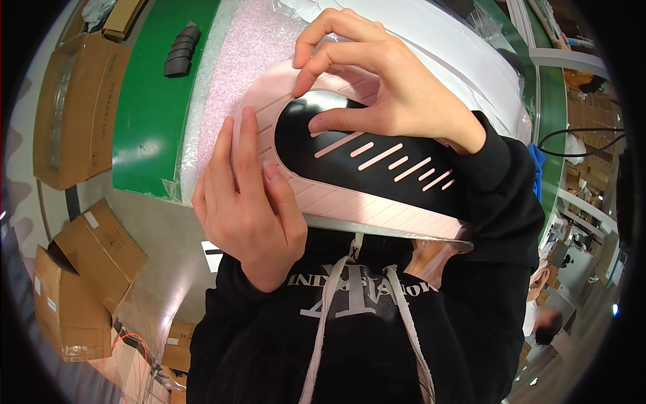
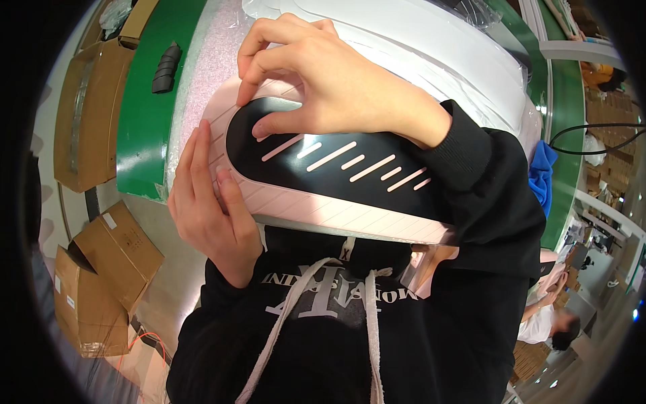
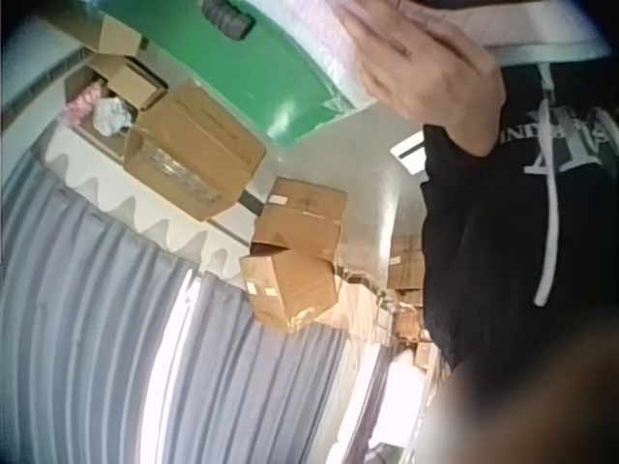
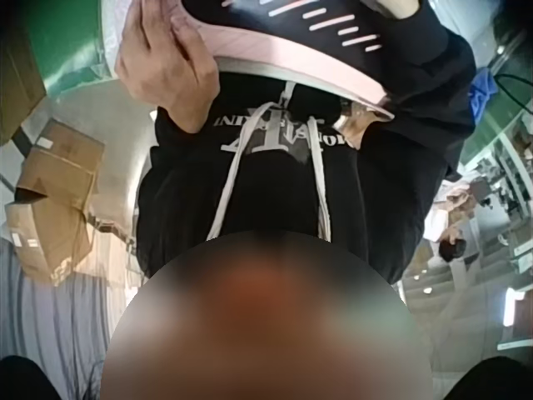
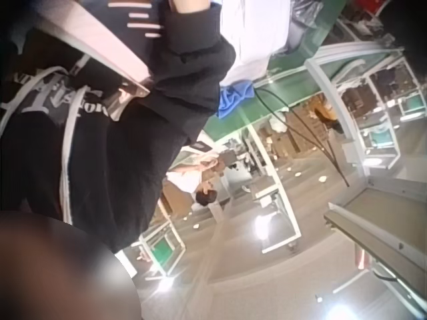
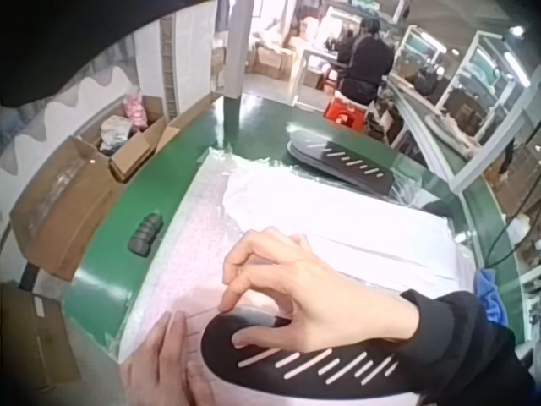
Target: Cleaning a pink electronic device and attaching a black front panel on a factory assembly line.
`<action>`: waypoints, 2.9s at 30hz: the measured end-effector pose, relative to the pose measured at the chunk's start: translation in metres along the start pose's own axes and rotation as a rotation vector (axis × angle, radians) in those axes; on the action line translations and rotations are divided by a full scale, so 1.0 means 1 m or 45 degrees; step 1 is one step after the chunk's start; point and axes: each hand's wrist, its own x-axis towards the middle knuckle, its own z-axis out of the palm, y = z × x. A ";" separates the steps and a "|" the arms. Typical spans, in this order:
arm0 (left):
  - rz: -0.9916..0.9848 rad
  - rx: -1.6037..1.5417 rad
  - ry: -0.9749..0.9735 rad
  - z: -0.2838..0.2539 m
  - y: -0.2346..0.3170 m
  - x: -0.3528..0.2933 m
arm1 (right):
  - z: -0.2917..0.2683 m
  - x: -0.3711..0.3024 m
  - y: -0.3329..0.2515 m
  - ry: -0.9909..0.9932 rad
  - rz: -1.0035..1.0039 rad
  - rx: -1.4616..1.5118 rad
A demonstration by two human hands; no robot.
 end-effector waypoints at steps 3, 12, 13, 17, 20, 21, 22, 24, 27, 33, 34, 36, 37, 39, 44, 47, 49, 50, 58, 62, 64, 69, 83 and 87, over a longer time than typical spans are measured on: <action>0.003 -0.006 -0.005 0.002 0.000 -0.001 | -0.001 -0.001 -0.005 -0.014 -0.018 -0.103; 0.021 0.007 0.026 0.001 -0.001 0.001 | -0.014 -0.007 -0.021 0.028 0.077 -0.091; 0.039 0.028 0.022 0.000 -0.002 0.002 | -0.012 -0.007 -0.020 0.009 0.033 -0.044; 0.035 0.007 0.022 0.000 -0.001 0.000 | -0.008 -0.010 -0.017 -0.037 -0.103 -0.154; 0.070 0.018 0.006 -0.002 0.002 -0.002 | -0.009 -0.015 -0.005 -0.020 -0.181 -0.344; 0.104 0.051 -0.026 -0.004 0.004 -0.003 | -0.012 -0.014 -0.001 0.004 -0.205 -0.443; 0.137 0.086 -0.058 -0.004 0.005 -0.003 | -0.015 -0.010 0.002 0.029 -0.229 -0.540; 0.120 0.106 -0.047 0.001 0.008 -0.001 | -0.016 0.012 0.008 0.076 -0.298 -0.624; 0.103 0.121 -0.083 -0.001 0.012 -0.001 | 0.001 0.064 0.005 0.083 -0.490 -0.871; 0.087 0.036 -0.057 0.000 0.009 0.003 | 0.050 0.136 0.022 -0.326 -0.854 -1.271; 0.073 0.029 -0.050 0.001 0.006 0.002 | 0.047 0.134 0.023 -0.205 -0.849 -1.196; 0.075 0.028 -0.058 0.000 0.006 0.003 | 0.036 0.127 0.026 0.028 -0.828 -1.048; 0.061 0.030 -0.064 0.000 0.004 0.003 | 0.023 0.119 0.018 0.125 -0.853 -0.812; 0.063 0.005 -0.085 0.004 0.006 0.003 | -0.019 0.088 0.004 0.242 -0.750 -0.576; 0.047 0.084 -0.072 0.000 0.003 0.002 | -0.057 0.024 -0.021 0.225 -0.003 0.461; 0.055 0.054 -0.114 -0.001 0.006 0.006 | -0.054 0.004 -0.033 0.252 0.499 0.974; 0.077 0.078 -0.125 -0.002 0.007 0.008 | -0.047 -0.004 -0.035 0.260 0.519 0.959; 0.089 0.090 -0.134 -0.002 0.007 0.008 | -0.043 -0.008 -0.034 0.266 0.530 0.953; 0.019 0.051 -0.188 0.003 0.009 0.009 | -0.022 -0.021 0.022 0.260 -0.138 0.300; 0.037 0.010 -0.222 0.007 0.008 0.007 | -0.028 -0.039 0.026 0.222 0.049 0.371; 0.035 0.004 -0.243 0.006 0.008 0.006 | -0.029 -0.043 0.023 0.204 0.141 0.401; 0.040 -0.033 -0.278 0.002 0.005 0.005 | -0.027 -0.031 0.008 0.050 0.126 0.225; 0.052 -0.106 -0.366 -0.002 0.002 0.005 | -0.014 -0.005 0.002 0.060 0.238 0.303; 0.068 -0.150 -0.319 0.000 0.002 0.004 | -0.014 -0.004 0.004 0.054 0.250 0.314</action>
